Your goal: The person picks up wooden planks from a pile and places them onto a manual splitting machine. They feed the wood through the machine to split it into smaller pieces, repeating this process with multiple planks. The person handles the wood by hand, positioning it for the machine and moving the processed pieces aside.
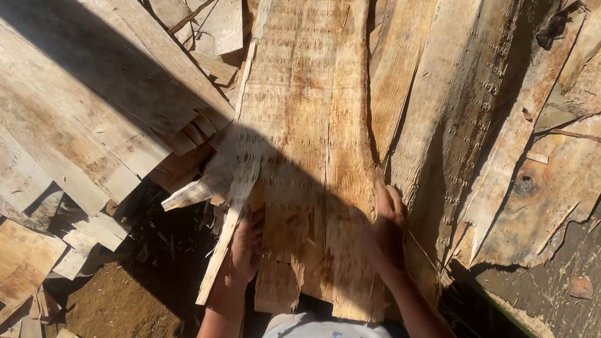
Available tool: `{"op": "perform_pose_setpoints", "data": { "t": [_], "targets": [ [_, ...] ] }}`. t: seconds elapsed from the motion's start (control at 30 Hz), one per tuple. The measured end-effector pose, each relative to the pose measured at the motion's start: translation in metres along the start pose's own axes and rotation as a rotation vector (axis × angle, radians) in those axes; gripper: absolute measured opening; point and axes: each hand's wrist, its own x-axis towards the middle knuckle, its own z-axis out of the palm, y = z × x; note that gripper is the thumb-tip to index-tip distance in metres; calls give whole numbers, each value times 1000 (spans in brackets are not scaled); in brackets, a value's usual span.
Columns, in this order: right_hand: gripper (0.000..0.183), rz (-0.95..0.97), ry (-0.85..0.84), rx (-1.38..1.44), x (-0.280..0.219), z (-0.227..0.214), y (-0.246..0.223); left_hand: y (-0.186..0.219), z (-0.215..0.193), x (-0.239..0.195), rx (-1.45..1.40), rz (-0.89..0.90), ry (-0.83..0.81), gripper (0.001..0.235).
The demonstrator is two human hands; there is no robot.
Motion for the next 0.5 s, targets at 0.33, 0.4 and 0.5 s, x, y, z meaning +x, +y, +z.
{"op": "perform_pose_setpoints", "data": {
  "t": [0.33, 0.4, 0.5],
  "targets": [
    [68, 516, -281, 607, -34, -23, 25, -43, -16, 41, 6, -87, 10, 56],
    [71, 523, -384, 849, -21, -44, 1, -47, -16, 43, 11, -137, 43, 52],
    [76, 149, -97, 332, -26, 13, 84, -59, -5, 47, 25, -109, 104, 48]
  ]
}}
